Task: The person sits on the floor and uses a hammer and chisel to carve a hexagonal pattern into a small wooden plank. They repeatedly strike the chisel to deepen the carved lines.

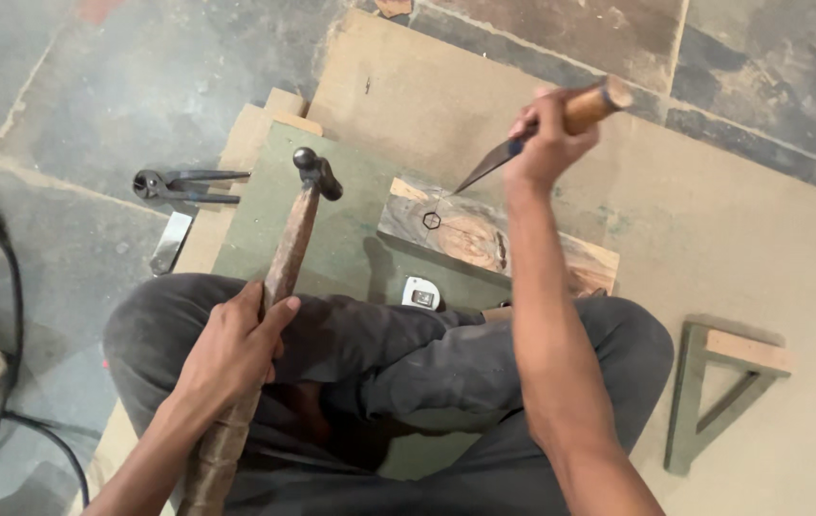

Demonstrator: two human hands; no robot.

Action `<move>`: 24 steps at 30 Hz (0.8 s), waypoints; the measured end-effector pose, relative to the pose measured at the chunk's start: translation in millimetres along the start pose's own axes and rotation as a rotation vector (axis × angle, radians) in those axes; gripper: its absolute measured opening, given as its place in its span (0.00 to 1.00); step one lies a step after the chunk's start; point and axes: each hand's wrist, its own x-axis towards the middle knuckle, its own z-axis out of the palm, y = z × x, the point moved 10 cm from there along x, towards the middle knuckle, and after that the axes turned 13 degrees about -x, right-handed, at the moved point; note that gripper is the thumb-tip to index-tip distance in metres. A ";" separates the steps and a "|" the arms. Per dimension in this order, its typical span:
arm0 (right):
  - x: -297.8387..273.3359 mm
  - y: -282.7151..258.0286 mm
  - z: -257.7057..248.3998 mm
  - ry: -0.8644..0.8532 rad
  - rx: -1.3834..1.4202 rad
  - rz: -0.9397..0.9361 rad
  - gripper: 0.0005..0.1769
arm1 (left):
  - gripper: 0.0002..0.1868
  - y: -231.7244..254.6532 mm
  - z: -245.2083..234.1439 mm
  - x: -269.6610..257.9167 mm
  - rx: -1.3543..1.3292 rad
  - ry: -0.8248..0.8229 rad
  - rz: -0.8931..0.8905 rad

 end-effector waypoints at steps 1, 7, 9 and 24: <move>-1.3 -7.7 4.6 -0.030 0.014 -0.055 0.06 | 0.22 -0.8 -0.5 0.0 -0.004 0.005 0.007; -41.2 14.1 41.7 -0.338 -0.062 0.034 0.09 | 0.21 -0.7 3.6 3.9 -0.030 0.010 0.014; -56.3 17.9 55.8 -0.433 -0.073 0.027 0.11 | 0.20 -2.8 3.6 1.2 -0.020 0.005 0.011; -72.3 6.1 85.3 -0.612 -0.105 -0.005 0.10 | 0.22 1.3 4.4 0.3 0.030 0.010 0.036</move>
